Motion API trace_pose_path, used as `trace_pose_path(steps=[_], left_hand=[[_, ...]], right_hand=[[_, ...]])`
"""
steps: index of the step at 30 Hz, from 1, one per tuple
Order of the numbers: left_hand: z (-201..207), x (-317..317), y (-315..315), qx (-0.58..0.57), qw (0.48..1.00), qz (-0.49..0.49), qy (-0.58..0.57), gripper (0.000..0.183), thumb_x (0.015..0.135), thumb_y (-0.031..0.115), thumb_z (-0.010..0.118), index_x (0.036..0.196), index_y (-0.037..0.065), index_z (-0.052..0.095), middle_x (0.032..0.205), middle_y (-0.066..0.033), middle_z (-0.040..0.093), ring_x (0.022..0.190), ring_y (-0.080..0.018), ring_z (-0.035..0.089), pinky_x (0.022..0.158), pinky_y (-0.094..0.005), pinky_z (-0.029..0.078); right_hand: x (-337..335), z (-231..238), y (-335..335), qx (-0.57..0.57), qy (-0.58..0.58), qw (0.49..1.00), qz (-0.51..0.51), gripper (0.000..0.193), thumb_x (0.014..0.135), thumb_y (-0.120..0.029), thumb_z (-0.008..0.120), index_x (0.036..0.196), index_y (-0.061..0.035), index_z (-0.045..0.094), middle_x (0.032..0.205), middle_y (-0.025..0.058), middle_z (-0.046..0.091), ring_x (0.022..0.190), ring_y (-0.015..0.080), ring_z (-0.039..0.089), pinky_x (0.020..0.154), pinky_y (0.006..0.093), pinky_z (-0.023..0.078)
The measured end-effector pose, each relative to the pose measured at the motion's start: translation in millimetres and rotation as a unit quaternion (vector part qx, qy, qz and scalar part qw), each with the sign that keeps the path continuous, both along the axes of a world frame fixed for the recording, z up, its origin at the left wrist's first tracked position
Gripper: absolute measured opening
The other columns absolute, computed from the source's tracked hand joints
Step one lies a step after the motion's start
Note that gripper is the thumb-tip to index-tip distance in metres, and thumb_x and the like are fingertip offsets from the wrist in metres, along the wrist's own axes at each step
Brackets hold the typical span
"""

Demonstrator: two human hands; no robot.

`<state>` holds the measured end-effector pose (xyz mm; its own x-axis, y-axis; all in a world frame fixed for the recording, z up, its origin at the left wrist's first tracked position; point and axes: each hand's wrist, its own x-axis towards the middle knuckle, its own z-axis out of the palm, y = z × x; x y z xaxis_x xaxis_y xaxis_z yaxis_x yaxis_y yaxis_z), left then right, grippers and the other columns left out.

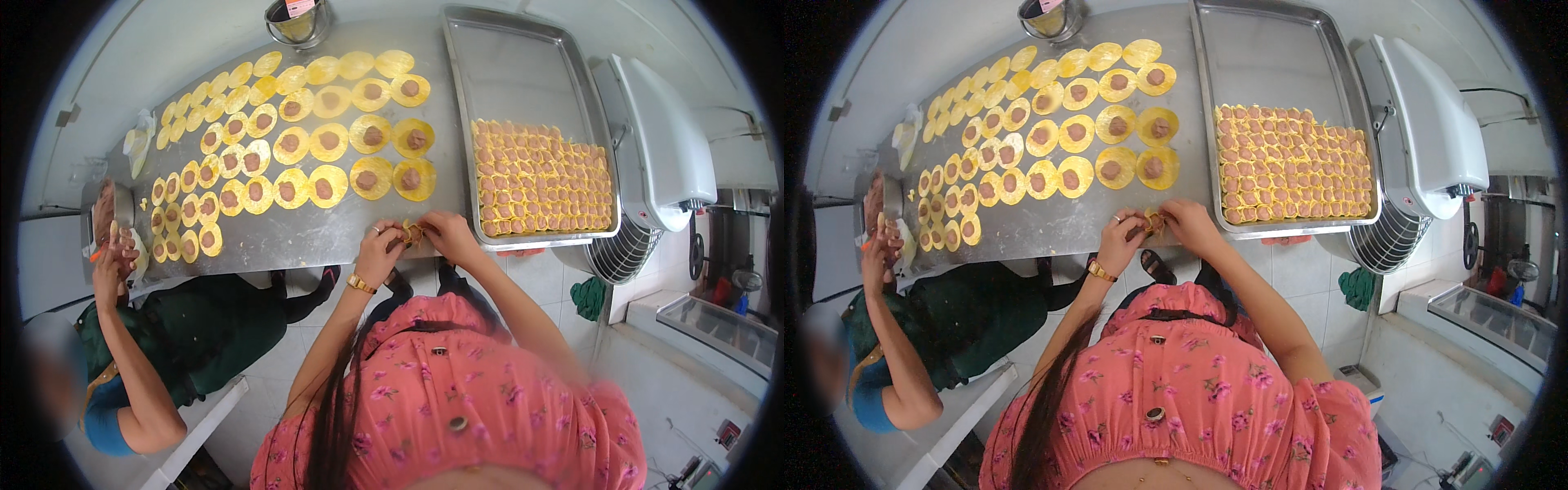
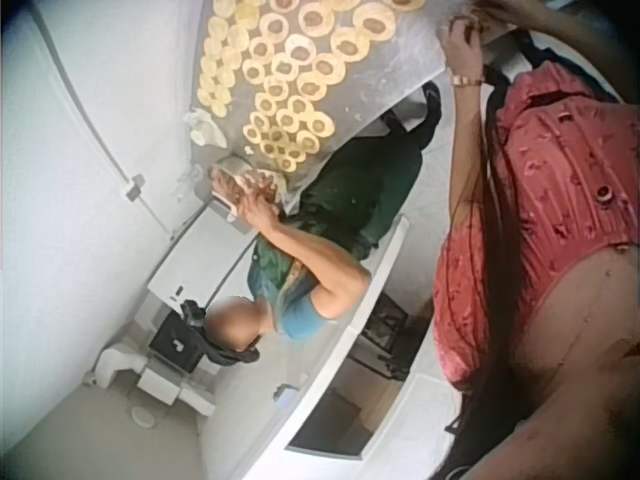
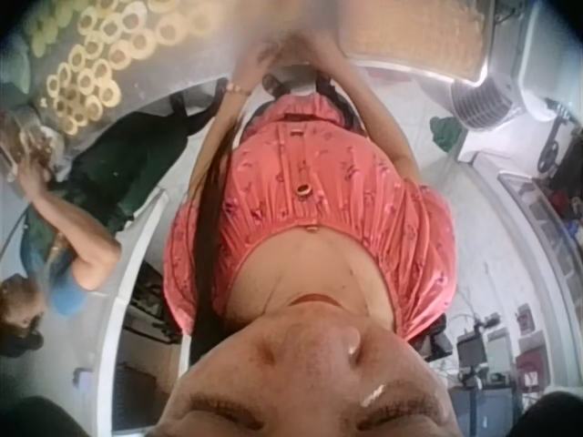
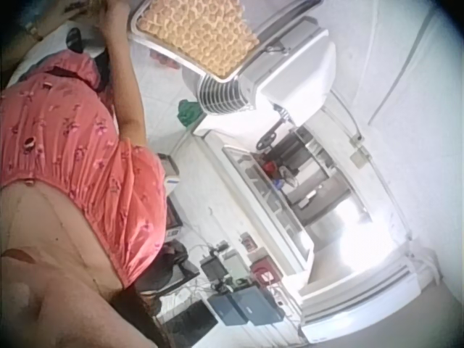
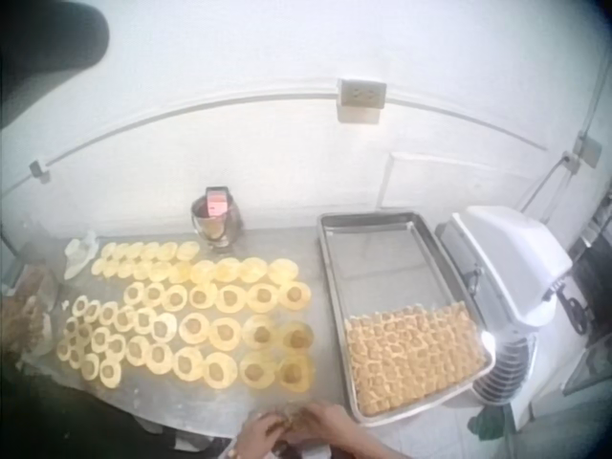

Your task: The person folds round yellow dough wrappers around a filling and places the finished pastries onto a metal tray. Another person works alongside, preparing additional dough wrappers on the table.

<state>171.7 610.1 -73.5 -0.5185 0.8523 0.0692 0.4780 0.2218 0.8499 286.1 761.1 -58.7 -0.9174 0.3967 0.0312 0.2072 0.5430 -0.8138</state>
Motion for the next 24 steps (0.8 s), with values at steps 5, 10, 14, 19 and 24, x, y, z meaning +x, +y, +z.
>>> trace_pose_path(steps=[5, 10, 14, 19, 24], left_hand=[[0.7, 6.8, 5.3, 0.012, 1.0, -0.004, 0.004, 0.011, 0.069, -0.005, 0.06, 0.079, -0.001, 0.055, 0.102, -0.0102, 0.059, 0.077, -0.0231, 0.062, 0.062, -0.0282, 0.052], [3.8, 8.9, 3.8, 0.003, 0.999, 0.029, 0.033, 0.015, 0.069, -0.004, 0.062, 0.081, 0.001, 0.055, 0.099, -0.0097, 0.06, 0.078, -0.0235, 0.063, 0.065, -0.0295, 0.052], [6.9, 10.2, 3.9, -0.053, 0.995, 0.065, -0.046, 0.029, 0.068, -0.003, 0.064, 0.094, 0.005, 0.055, 0.09, -0.01, 0.062, 0.079, -0.0235, 0.063, 0.066, -0.0307, 0.052], [8.6, 7.1, 7.6, -0.094, 0.995, 0.032, 0.0, 0.044, 0.066, -0.005, 0.065, 0.107, 0.007, 0.055, 0.087, -0.011, 0.063, 0.078, -0.0234, 0.063, 0.067, -0.0305, 0.052], [6.5, 4.5, 12.8, -0.059, 0.998, 0.012, -0.01, 0.039, 0.064, -0.004, 0.065, 0.102, 0.007, 0.059, 0.087, -0.0108, 0.061, 0.075, -0.0245, 0.063, 0.065, -0.0319, 0.052]], right_hand=[[-11.5, -1.9, 1.8, -0.005, 0.028, 0.999, -0.018, 0.013, 0.072, 0.0, 0.055, 0.084, -0.0009, 0.06, 0.081, 0.0131, 0.058, 0.079, 0.0346, 0.056, 0.067, 0.0401, 0.045], [-0.5, 2.5, 0.9, -0.001, 0.063, 0.997, -0.044, 0.024, 0.069, 0.003, 0.058, 0.092, -0.0019, 0.059, 0.082, 0.0116, 0.057, 0.077, 0.0315, 0.058, 0.068, 0.0355, 0.047], [15.2, 4.5, -9.2, 0.021, 0.023, 0.998, -0.061, 0.03, 0.066, 0.004, 0.061, 0.096, -0.0015, 0.059, 0.085, 0.0099, 0.056, 0.074, 0.0287, 0.059, 0.068, 0.0325, 0.048], [5.1, -1.0, -9.8, -0.043, -0.033, 0.998, -0.042, 0.031, 0.066, 0.001, 0.06, 0.097, -0.004, 0.058, 0.087, 0.0135, 0.056, 0.082, 0.0341, 0.057, 0.072, 0.0386, 0.047], [5.4, 4.3, -4.7, -0.036, -0.007, 0.999, -0.018, 0.026, 0.067, 0.002, 0.057, 0.092, -0.003, 0.059, 0.088, 0.0136, 0.056, 0.084, 0.0355, 0.055, 0.071, 0.0401, 0.046]])
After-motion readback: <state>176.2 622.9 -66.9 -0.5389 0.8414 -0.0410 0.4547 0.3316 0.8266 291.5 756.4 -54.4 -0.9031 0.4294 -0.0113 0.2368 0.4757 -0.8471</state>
